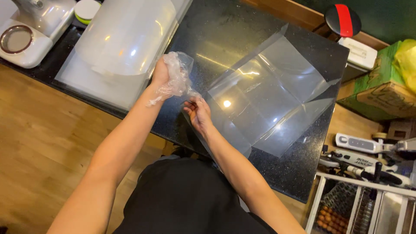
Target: The recorder folds clear plastic sheets into box or sleeve shapes for food packaging.
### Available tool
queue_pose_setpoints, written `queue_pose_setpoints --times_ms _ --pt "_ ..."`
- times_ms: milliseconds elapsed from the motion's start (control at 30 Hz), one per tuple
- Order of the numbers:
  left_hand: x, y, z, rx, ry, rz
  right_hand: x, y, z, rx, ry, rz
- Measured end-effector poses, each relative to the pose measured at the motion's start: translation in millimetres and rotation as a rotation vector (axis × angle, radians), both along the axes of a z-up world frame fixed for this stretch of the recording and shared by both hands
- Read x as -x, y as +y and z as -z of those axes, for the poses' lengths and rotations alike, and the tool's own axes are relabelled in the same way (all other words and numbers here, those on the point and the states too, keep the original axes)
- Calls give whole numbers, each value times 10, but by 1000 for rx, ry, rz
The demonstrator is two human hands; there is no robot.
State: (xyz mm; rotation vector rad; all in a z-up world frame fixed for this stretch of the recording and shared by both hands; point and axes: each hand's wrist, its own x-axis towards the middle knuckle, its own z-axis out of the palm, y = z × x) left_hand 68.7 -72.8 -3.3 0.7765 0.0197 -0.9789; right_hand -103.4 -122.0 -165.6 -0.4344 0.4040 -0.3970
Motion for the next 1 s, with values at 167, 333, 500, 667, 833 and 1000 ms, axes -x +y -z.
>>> queue_pose_setpoints --times_ms 167,333,500,667,833,1000 --pt "56 0 -33 -10 3 6 5 46 -71 69 -13 24" --pt "167 10 -175 -69 42 -19 31 89 -227 60 51 -60" --pt "163 -32 -200 -168 -77 -9 -15 -111 202 63 79 -60" --pt "178 -72 49 -473 -735 74 -119 -412 473 -170 289 -94" --pt "379 -1 -162 -473 -1241 -21 -45 -432 -223 175 387 -13" --pt "387 -156 246 -286 -1079 -353 50 -162 -1477 891 -26 201"
